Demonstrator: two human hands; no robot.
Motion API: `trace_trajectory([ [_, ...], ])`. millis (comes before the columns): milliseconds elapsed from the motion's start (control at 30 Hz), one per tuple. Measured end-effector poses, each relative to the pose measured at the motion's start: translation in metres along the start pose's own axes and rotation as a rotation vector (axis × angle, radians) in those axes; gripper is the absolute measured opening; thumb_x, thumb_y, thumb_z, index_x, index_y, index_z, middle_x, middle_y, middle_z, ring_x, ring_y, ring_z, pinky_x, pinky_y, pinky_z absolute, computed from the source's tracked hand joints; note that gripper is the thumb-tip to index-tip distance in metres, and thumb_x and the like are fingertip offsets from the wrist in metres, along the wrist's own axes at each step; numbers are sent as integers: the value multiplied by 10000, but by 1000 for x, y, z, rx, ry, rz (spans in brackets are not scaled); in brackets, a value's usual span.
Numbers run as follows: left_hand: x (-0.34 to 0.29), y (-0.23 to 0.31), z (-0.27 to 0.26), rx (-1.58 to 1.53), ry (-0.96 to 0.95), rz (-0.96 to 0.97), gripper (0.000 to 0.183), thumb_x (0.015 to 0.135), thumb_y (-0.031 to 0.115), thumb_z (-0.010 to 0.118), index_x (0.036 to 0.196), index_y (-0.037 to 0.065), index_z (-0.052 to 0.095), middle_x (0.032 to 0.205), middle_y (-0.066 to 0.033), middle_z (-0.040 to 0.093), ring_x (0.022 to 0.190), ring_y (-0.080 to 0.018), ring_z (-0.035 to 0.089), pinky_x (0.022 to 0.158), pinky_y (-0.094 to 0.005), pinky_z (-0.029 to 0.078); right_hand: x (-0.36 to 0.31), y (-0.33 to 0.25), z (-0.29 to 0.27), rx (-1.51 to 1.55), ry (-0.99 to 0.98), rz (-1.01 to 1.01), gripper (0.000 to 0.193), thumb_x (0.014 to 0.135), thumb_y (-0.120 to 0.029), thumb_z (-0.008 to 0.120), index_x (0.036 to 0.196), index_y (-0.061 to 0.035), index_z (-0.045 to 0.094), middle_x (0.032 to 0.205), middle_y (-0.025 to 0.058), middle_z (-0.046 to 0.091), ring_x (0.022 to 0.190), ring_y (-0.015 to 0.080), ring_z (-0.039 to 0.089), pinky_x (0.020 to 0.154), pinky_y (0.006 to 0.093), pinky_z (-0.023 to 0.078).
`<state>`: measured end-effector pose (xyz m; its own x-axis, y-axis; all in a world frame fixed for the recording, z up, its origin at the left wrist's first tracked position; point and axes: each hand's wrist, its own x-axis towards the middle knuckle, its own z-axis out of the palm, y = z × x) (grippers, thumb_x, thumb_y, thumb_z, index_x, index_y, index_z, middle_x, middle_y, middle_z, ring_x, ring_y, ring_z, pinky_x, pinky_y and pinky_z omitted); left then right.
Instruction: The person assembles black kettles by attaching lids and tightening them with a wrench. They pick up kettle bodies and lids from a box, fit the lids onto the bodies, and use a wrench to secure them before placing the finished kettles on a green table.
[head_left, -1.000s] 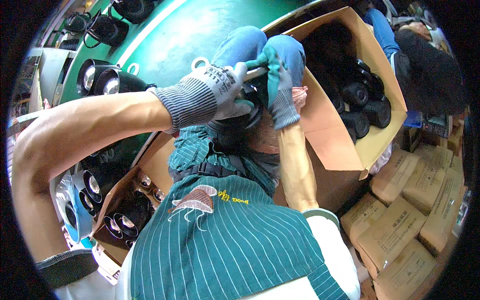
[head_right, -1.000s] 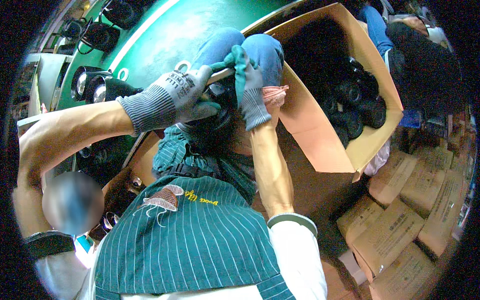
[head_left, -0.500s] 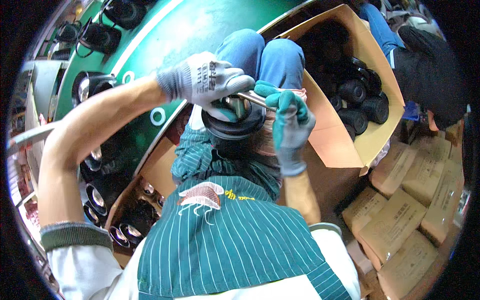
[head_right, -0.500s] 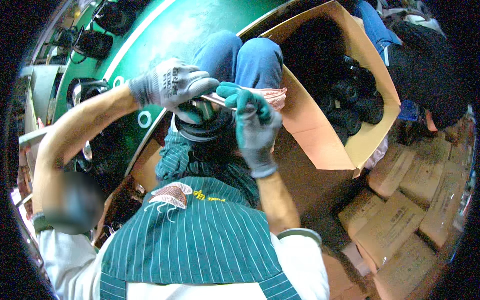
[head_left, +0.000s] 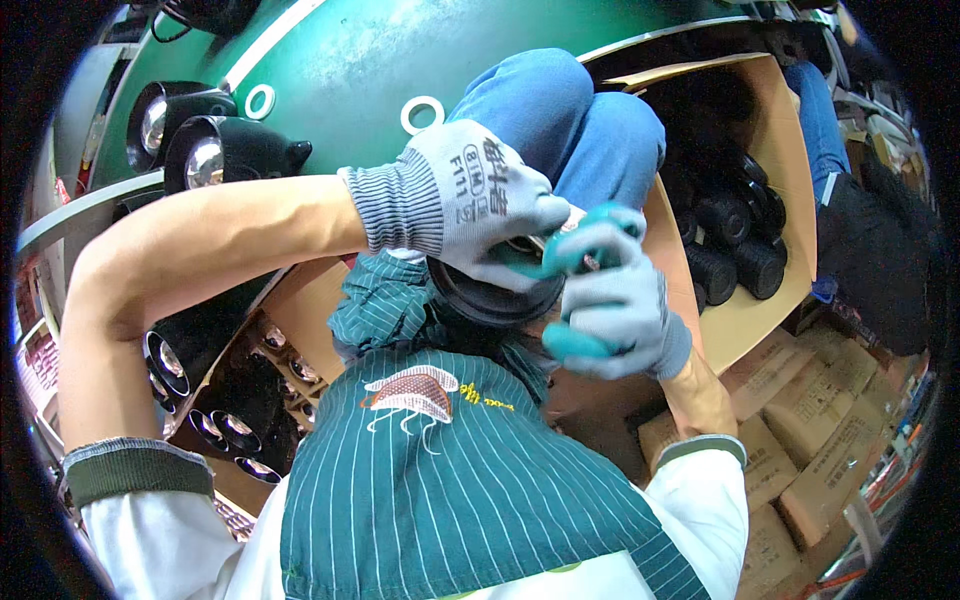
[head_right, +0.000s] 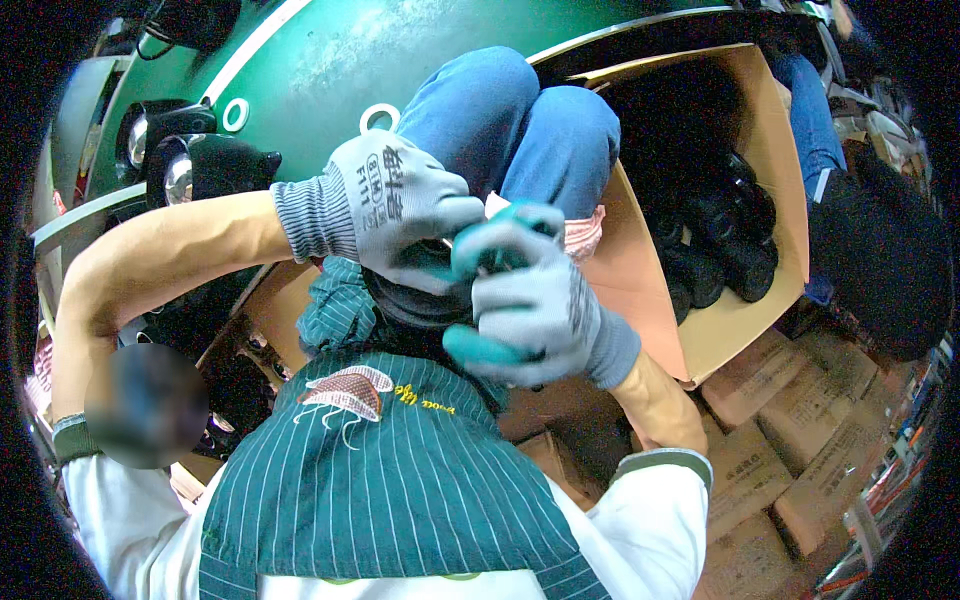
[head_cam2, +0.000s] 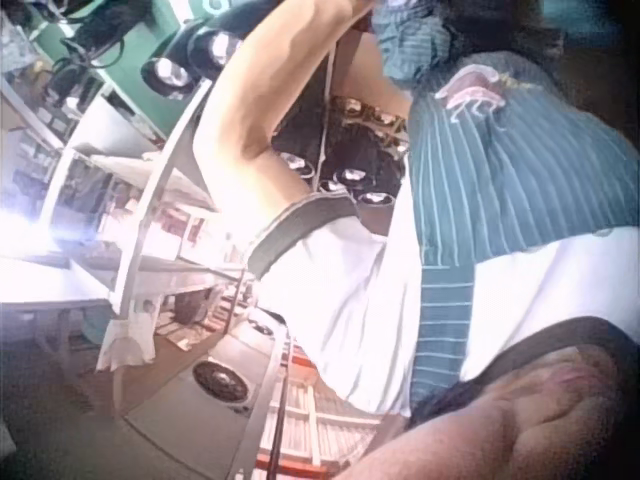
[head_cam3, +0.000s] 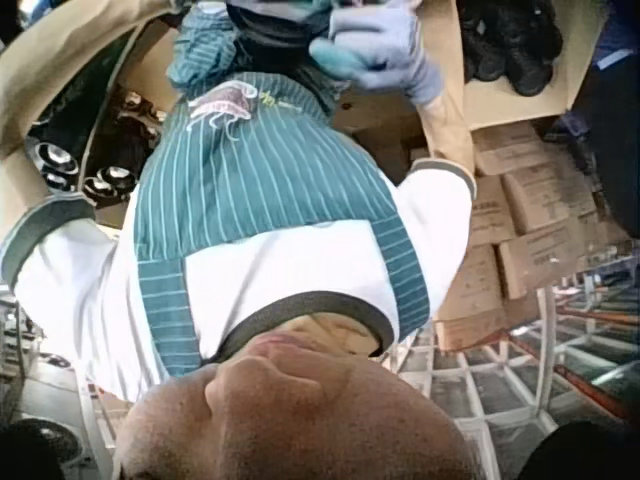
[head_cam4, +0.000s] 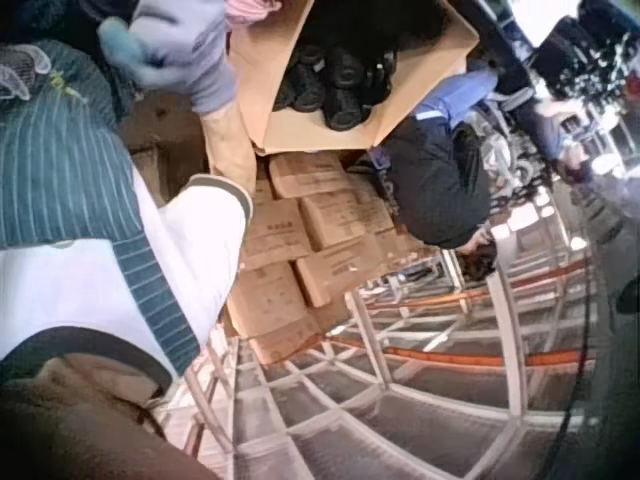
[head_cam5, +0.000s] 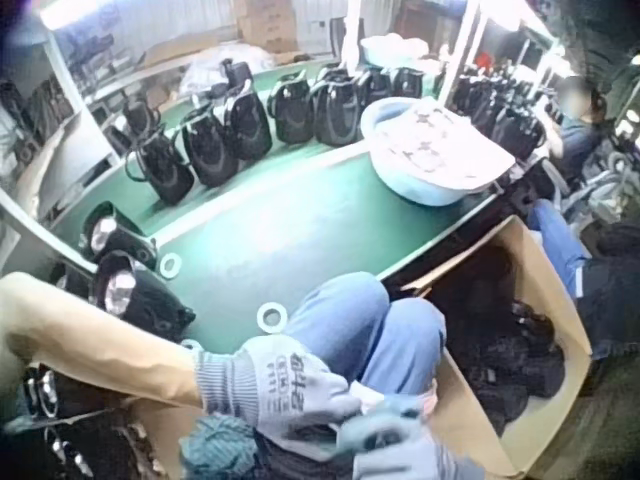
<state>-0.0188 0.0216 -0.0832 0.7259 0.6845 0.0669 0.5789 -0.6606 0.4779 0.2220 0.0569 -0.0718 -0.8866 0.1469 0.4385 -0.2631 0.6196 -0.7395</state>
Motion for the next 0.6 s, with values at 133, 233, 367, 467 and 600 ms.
trace_trajectory([
  [133, 3, -16, 4, -30, -88, 104, 584, 746, 613, 736, 1096, 164, 604, 860, -40, 643, 768, -235, 695, 641, -386, 558, 4, -9, 10, -61, -136, 27, 170, 776, -317, 736, 748, -173, 650, 662, -25, 533, 863, 202, 611, 889, 481, 357],
  [233, 8, -25, 12, -113, 33, 347, 491, 784, 594, 682, 954, 146, 574, 783, -44, 620, 690, -247, 673, 576, -381, 541, 10, -28, 20, -32, -429, 43, 83, 893, -205, 610, 958, -153, 603, 844, 11, 525, 874, 154, 575, 872, 377, 440],
  [367, 27, -48, 24, -145, 165, 645, 362, 749, 486, 651, 866, 164, 534, 758, 17, 529, 632, -159, 605, 482, -314, 472, 12, -35, 48, -82, -506, 27, 102, 832, -166, 600, 914, -108, 578, 847, 14, 545, 873, 153, 570, 854, 321, 489],
  [467, 48, -62, 32, -228, 283, 897, 366, 699, 476, 645, 866, 163, 558, 744, 27, 512, 615, -149, 587, 457, -304, 450, 47, -38, 50, -8, -473, 44, 118, 749, -171, 615, 813, -73, 599, 795, 11, 565, 890, 175, 591, 895, 364, 502],
  [600, 41, -68, 19, -202, 324, 937, 415, 654, 419, 648, 961, 142, 609, 778, 6, 545, 617, -151, 602, 474, -294, 466, 65, -41, 62, -81, -237, 29, 144, 693, -207, 651, 750, -84, 602, 805, 21, 576, 929, 196, 616, 930, 446, 495],
])
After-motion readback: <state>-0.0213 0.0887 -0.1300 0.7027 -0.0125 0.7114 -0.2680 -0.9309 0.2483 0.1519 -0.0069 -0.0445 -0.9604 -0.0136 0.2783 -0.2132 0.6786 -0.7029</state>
